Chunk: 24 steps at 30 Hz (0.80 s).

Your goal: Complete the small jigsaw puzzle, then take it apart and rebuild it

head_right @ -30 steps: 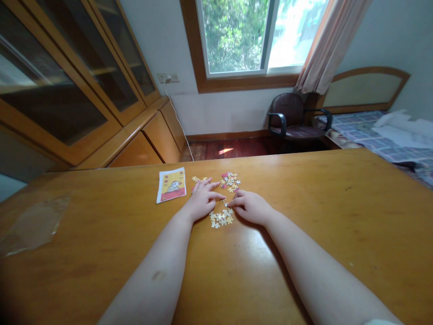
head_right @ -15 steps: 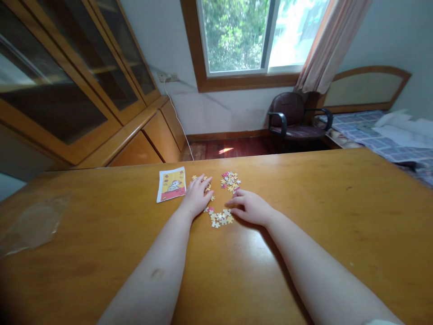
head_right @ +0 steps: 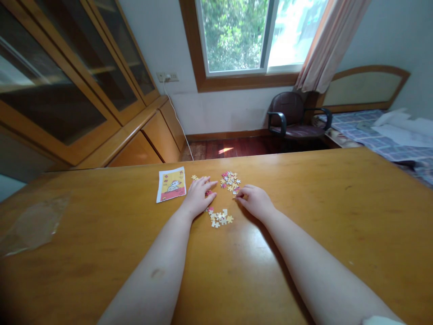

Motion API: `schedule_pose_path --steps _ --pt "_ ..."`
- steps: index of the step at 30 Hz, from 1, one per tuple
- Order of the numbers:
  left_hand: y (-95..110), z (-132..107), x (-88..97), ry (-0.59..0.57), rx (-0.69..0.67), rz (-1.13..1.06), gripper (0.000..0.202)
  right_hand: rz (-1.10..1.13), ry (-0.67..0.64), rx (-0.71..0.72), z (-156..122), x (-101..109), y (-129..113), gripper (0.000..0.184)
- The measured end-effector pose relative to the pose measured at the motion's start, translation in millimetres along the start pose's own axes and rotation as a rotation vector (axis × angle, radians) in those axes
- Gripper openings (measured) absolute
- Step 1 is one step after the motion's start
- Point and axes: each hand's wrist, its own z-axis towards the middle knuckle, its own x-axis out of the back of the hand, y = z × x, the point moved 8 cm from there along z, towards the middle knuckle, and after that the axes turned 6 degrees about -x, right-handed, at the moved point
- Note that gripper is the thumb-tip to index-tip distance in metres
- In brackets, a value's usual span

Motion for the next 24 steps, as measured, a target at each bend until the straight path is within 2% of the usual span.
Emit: schedule_pose_path --steps 2,5,9,15,17,20,24 --pt "10 -1 0.0 -0.010 -0.086 -0.036 0.032 -0.061 0.018 -0.025 0 0 3 0.006" --pt "20 -3 -2.0 -0.042 -0.169 -0.075 0.028 -0.054 -0.068 0.110 -3 -7 -11 0.015" --pt "26 -5 -3.0 -0.070 -0.210 -0.101 0.031 0.057 -0.209 0.325 -13 -14 -37 0.022" --pt "31 -8 -7.7 -0.172 -0.264 -0.138 0.044 0.104 -0.290 0.370 -18 -15 -47 0.032" --pt "30 -7 -6.8 -0.161 -0.251 -0.130 0.044 0.094 -0.306 0.386 -20 -16 -49 0.033" --pt "22 -4 -2.5 -0.087 -0.192 -0.090 0.039 0.055 -0.300 0.398 -21 -17 -48 0.032" --pt "8 -1 3.6 0.023 -0.084 -0.039 0.032 0.009 -0.212 0.352 -17 -12 -41 0.025"
